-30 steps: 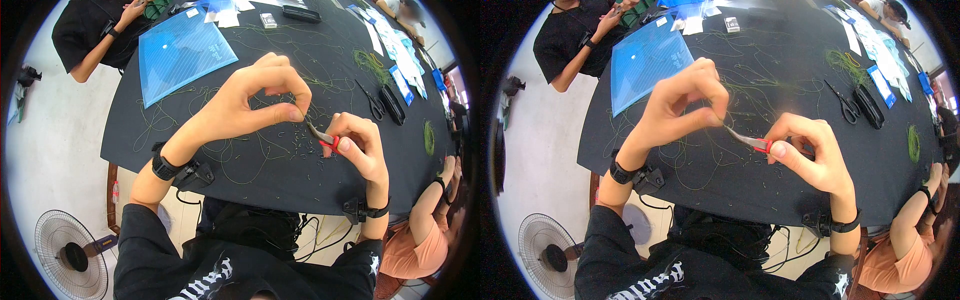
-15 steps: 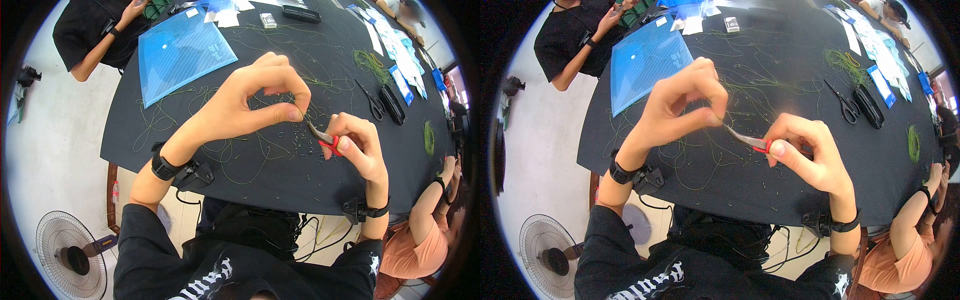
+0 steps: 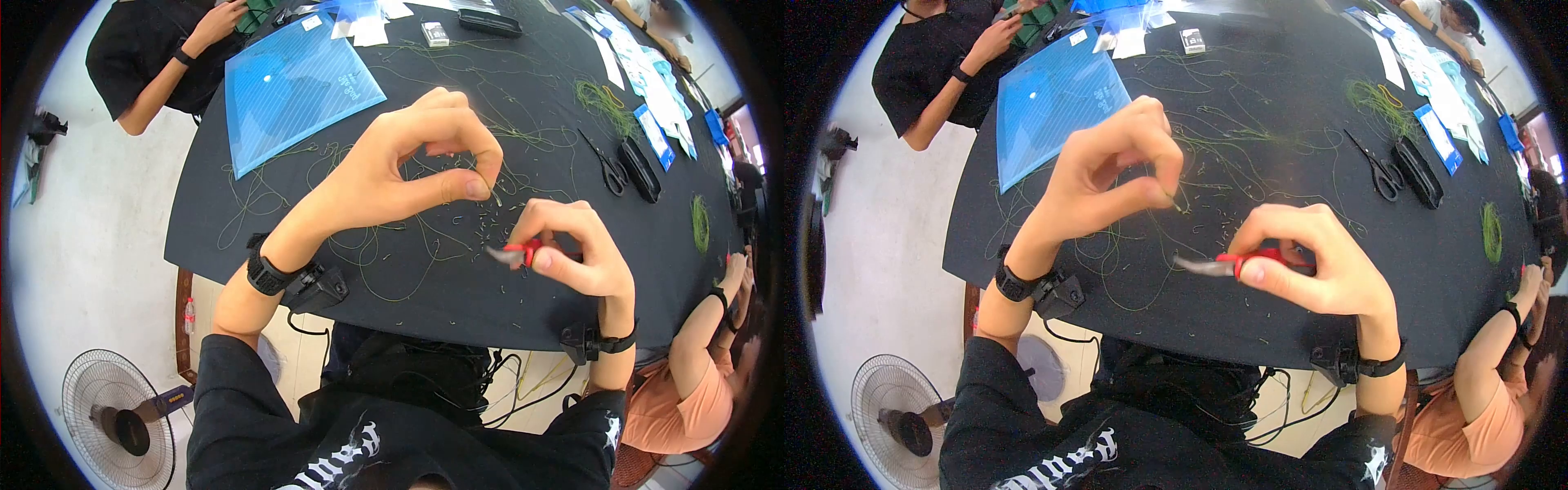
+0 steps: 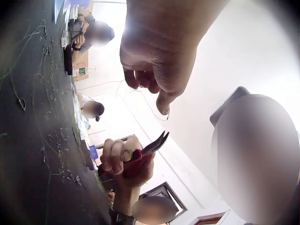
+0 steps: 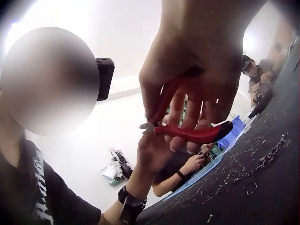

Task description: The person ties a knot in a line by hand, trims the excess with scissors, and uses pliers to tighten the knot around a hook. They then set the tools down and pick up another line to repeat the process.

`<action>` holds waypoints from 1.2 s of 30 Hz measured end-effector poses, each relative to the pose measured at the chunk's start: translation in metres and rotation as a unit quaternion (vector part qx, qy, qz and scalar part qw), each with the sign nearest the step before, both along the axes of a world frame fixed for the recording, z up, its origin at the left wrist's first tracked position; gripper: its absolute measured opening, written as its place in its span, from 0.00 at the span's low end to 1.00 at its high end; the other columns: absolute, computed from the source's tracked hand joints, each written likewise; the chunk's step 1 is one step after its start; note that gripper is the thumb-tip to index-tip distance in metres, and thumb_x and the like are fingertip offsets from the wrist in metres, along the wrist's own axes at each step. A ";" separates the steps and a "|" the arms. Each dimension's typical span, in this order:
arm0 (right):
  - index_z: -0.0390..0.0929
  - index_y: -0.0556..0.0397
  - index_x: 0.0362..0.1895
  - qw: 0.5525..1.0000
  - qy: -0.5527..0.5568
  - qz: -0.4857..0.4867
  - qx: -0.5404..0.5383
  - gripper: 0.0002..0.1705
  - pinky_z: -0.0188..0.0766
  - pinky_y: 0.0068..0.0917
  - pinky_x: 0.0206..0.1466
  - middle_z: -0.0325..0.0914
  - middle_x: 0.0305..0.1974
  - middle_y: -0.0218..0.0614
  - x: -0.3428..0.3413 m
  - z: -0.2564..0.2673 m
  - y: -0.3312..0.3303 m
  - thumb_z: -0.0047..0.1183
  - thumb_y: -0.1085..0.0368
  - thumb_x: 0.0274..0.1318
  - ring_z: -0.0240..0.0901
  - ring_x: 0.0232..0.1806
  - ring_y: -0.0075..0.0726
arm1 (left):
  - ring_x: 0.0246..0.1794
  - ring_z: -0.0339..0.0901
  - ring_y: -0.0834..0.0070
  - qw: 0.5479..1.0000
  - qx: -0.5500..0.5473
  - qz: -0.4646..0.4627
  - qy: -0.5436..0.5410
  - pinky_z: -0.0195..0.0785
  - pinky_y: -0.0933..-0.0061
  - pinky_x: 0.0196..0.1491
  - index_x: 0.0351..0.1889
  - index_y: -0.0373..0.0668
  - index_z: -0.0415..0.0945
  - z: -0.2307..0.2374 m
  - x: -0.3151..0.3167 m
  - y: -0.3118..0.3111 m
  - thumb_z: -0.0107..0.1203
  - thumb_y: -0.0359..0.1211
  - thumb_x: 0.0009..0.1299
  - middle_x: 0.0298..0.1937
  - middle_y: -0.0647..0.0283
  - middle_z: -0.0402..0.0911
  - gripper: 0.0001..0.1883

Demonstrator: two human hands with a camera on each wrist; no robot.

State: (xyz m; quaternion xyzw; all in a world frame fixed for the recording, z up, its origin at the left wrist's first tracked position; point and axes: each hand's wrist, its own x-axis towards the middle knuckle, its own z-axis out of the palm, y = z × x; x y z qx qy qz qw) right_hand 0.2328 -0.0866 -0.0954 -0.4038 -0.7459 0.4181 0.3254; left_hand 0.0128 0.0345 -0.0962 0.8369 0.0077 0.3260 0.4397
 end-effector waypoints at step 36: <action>0.78 0.55 0.28 0.997 0.044 0.019 -0.052 0.14 0.51 0.19 0.18 0.72 0.21 0.28 -0.006 -0.003 -0.005 0.55 0.56 0.48 0.60 0.16 0.21 | 0.32 0.62 0.78 0.924 -0.259 -0.266 0.090 0.59 0.80 0.34 0.27 0.37 0.73 -0.014 0.009 -0.014 0.60 0.36 0.61 0.28 0.66 0.70 0.12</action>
